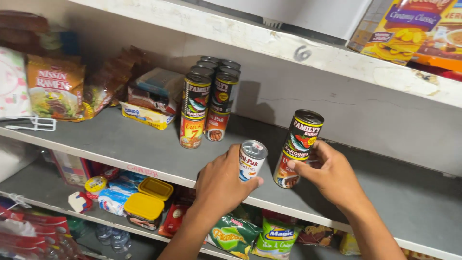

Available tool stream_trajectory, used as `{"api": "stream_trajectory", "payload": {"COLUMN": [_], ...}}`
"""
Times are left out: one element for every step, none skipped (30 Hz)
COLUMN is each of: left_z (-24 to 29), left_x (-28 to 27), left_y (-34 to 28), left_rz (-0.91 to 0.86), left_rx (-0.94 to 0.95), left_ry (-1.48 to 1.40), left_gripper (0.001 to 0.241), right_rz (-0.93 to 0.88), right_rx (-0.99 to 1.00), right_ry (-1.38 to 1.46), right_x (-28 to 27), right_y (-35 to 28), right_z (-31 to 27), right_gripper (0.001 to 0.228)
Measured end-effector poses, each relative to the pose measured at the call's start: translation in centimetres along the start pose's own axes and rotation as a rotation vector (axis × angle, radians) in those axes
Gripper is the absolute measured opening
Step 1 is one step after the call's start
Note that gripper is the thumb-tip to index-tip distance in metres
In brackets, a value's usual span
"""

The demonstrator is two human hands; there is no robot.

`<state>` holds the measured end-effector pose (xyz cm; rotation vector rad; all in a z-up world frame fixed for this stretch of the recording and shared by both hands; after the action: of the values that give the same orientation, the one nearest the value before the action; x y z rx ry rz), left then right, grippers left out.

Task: Organizes various canned food products by stacking them and arranging them neatly on store shelves.

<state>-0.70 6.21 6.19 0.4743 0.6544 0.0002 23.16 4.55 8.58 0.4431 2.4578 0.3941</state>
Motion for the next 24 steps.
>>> {"api": "stream_trajectory", "payload": {"left_z": [0.6,1.2,1.9,2.0,2.2,2.4,2.8,3.0,3.2,3.1,2.9,2.6,2.3,2.0,1.7,1.9,2.0,2.2,2.0,2.0,2.0,2.1,2.2,2.2], "left_x": [0.4,0.7,1.1,1.6,2.1,2.5,2.5,2.5,2.4,2.5,2.6,2.6,2.8,3.0,3.1,2.9,2.8,2.7,2.8,2.9,2.9,2.8,2.8,2.7], "left_y": [0.0,0.1,0.2,0.2,0.3,0.4,0.5,0.6,0.6,0.7,0.8,0.6,0.6,0.7,0.7,0.7,0.8,0.6,0.6,0.6,0.7,0.8,0.9,0.7], "left_rz": [-0.011,-0.048,-0.086,-0.099,-0.094,-0.094,-0.111,-0.121,-0.132,-0.136,-0.138,-0.14,-0.146,-0.133,-0.119,-0.115,-0.131,-0.153,-0.156,-0.145,-0.134,-0.134,-0.141,-0.153], "left_rx": [0.007,0.006,0.004,0.014,0.03,0.047,0.058,0.035,0.012,0.017,0.024,0.022,0.016,0.057,0.098,0.097,0.066,0.035,0.033,0.052,0.07,0.073,0.056,0.033], "left_ry": [-0.007,-0.03,-0.052,-0.057,-0.066,-0.075,-0.08,-0.077,-0.074,-0.076,-0.093,-0.108,-0.107,-0.112,-0.117,-0.116,-0.114,-0.113,-0.112,-0.117,-0.121,-0.121,-0.121,-0.12], "left_gripper": [0.064,0.065,0.067,0.067,0.067,0.066,0.066,0.07,0.073,0.073,0.073,0.072,0.072,0.069,0.066,0.066,0.069,0.072,0.072,0.07,0.069,0.069,0.069,0.07], "right_rz": [0.01,0.017,0.024,0.037,0.023,0.011,0.028,0.01,-0.009,-0.002,-0.004,-0.015,-0.018,-0.04,-0.062,-0.065,-0.032,0.004,0.003,0.015,0.026,0.028,0.025,0.02], "right_rx": [0.008,0.019,0.029,0.038,0.049,0.063,0.075,0.059,0.044,0.046,0.064,0.088,0.095,0.066,0.038,0.035,-0.005,-0.038,-0.035,-0.025,-0.015,-0.017,-0.016,-0.009], "right_ry": [-0.007,0.021,0.049,0.044,0.103,0.164,0.161,0.189,0.216,0.214,0.228,0.244,0.244,0.267,0.29,0.291,0.286,0.279,0.28,0.259,0.238,0.238,0.272,0.307], "right_x": [-0.5,-1.1,-1.7,-1.8,-1.9,-2.0,-2.0,-1.8,-1.6,-1.7,-1.7,-1.5,-1.6,-1.6,-1.5,-1.4,-1.4,-1.4,-1.3,-1.3,-1.3,-1.4,-1.5,-1.6], "right_y": [-0.2,-0.4,-0.6,-0.7,-0.8,-1.0,-1.1,-1.1,-1.1,-1.0,-1.0,-1.1,-1.2,-1.1,-1.1,-0.9,-0.8,-0.9,-0.9,-0.8,-0.8,-0.6,-0.5,-0.6], "right_z": [0.4,0.7,1.0,1.1,1.3,1.4,1.6,1.6,1.7,1.8,1.9,2.1,2.1,2.0,1.8,1.8,1.6,1.6,1.6,1.7,1.8,2.1,2.3,2.6], "right_gripper": [0.043,0.042,0.04,0.04,0.04,0.04,0.04,0.041,0.041,0.041,0.043,0.045,0.045,0.044,0.043,0.043,0.042,0.041,0.041,0.037,0.034,0.034,0.033,0.033]}}
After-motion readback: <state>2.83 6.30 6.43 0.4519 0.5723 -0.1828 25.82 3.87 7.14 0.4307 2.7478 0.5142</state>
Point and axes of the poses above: each hand's wrist, its own y-axis towards the middle knuckle, its own x-axis out of the palm, z = x × y, the point moved 2 cm from there along y, towards the middle knuckle, and after that the axes turned 6 degrees about z, right-handed, at the moved point
